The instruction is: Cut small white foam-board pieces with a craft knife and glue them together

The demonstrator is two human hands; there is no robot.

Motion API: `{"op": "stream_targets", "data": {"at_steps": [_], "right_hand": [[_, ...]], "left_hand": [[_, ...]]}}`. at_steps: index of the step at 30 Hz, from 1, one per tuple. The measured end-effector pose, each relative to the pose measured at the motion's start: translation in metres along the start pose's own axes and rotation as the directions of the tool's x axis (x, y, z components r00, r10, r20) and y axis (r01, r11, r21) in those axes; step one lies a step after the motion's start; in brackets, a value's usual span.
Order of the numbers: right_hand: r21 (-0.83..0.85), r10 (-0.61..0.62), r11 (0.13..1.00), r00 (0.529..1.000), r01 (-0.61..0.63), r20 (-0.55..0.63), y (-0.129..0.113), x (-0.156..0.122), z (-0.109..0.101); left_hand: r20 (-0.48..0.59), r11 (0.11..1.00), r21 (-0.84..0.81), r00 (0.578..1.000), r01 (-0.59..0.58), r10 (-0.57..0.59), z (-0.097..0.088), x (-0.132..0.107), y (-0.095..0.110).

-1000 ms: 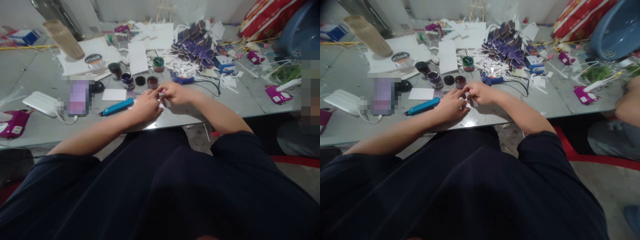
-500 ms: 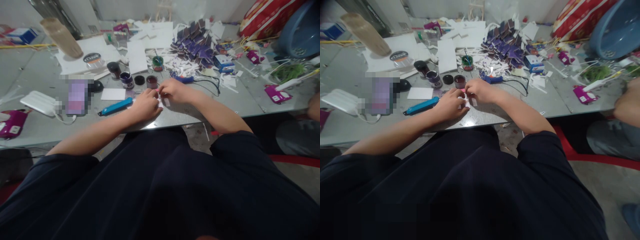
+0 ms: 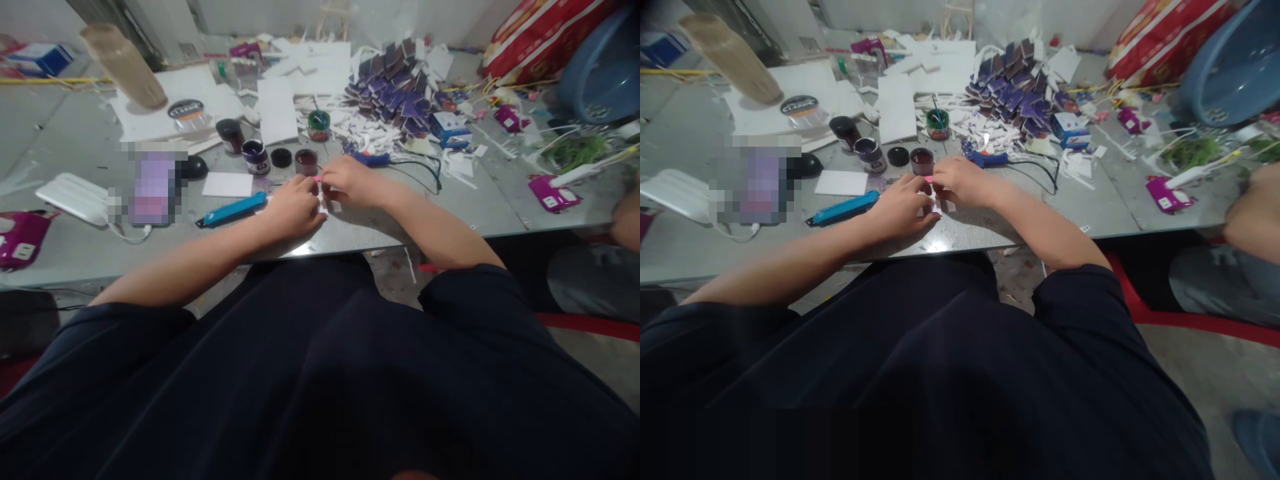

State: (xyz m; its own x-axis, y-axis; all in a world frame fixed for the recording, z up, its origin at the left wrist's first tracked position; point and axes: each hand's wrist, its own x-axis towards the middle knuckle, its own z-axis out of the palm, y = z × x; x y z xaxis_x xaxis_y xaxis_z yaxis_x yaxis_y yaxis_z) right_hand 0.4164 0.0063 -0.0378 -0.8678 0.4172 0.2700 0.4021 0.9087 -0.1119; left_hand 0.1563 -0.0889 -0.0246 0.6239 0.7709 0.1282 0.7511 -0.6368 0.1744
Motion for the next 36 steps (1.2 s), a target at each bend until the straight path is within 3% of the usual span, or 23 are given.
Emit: {"op": "stream_targets", "data": {"at_steps": [12,22,30,36], "right_hand": [[0.020,0.028,0.999,0.999,-0.029,0.023,0.002,0.004,-0.004],[0.031,-0.025,0.999,1.000,0.025,0.001,0.001,0.001,-0.006],[-0.087,0.170,0.983,0.982,-0.163,0.081,-0.019,-0.002,-0.017],[-0.082,0.163,0.985,0.981,-0.154,0.108,-0.023,-0.001,-0.022]], "left_hand": [[0.035,1.000,0.016,0.999,-0.014,0.013,-0.006,0.001,0.001],[0.027,1.000,0.015,1.000,-0.004,0.004,-0.006,0.000,0.002],[0.028,0.999,0.041,1.000,-0.001,0.000,-0.007,0.000,0.003],[0.044,0.999,0.044,0.999,0.005,-0.007,-0.008,0.000,0.005]]}}
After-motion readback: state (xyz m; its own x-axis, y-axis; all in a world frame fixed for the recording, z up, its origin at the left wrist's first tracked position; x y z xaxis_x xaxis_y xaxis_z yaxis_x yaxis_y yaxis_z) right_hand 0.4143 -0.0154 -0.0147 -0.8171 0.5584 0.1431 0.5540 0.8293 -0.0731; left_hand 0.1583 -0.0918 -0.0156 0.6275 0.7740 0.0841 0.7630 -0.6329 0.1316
